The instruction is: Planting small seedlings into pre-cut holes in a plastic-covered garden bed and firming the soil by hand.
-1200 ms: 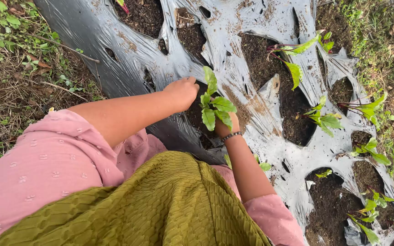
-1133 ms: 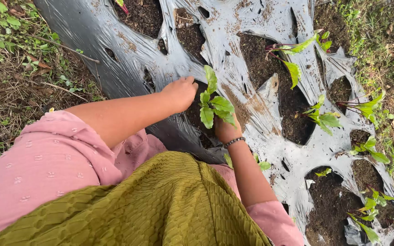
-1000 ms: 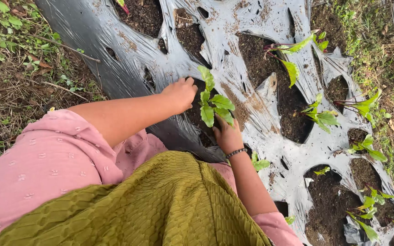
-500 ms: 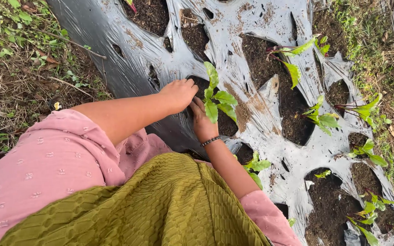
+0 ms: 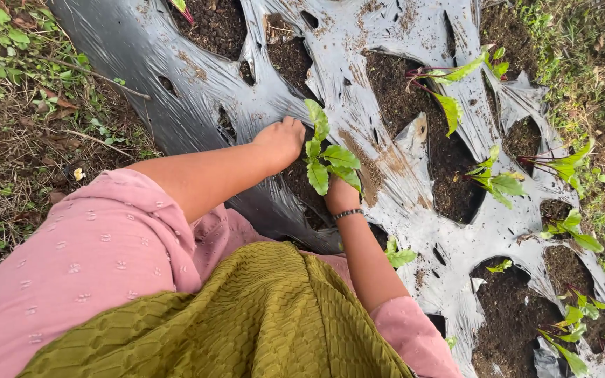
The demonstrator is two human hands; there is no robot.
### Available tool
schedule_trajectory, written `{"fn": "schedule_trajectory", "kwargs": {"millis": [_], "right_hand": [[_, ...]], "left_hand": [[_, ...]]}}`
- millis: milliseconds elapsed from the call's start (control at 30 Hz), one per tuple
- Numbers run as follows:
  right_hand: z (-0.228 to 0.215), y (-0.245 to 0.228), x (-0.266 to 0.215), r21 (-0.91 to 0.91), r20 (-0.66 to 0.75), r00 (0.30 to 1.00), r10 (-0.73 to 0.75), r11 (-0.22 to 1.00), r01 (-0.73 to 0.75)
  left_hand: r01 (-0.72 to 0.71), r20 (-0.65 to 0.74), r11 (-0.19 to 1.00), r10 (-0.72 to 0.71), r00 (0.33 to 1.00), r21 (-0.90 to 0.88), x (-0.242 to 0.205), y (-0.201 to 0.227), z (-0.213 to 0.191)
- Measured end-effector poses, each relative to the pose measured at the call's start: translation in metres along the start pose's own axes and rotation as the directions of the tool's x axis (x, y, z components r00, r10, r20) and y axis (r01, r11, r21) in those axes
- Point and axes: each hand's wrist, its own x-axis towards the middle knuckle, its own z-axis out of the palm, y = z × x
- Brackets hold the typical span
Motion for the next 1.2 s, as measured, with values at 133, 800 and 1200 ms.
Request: {"fn": "schedule_trajectory", "kwargs": {"millis": [133, 800, 1200], "right_hand": [[0.009, -0.01, 0.016, 0.004, 0.066, 0.998, 0.015, 1.0, -0.015], [0.003, -0.006, 0.016, -0.115, 0.282, 0.948, 0.151, 0.986, -0.122], [0.049, 0.031, -0.01, -0.174, 0.352, 0.909, 0.223, 0.97, -0.17]], "left_hand": [[0.041, -0.022, 0.999, -0.041, 0.999, 0.015, 0.004, 0.011, -0.012], [0.186, 0.358, 0.978, -0.142, 0.923, -0.092, 0.014, 0.024, -0.065], [0.081, 0.647, 0.993, -0.118, 0.753, 0.086, 0.012, 0.032, -0.116]]}}
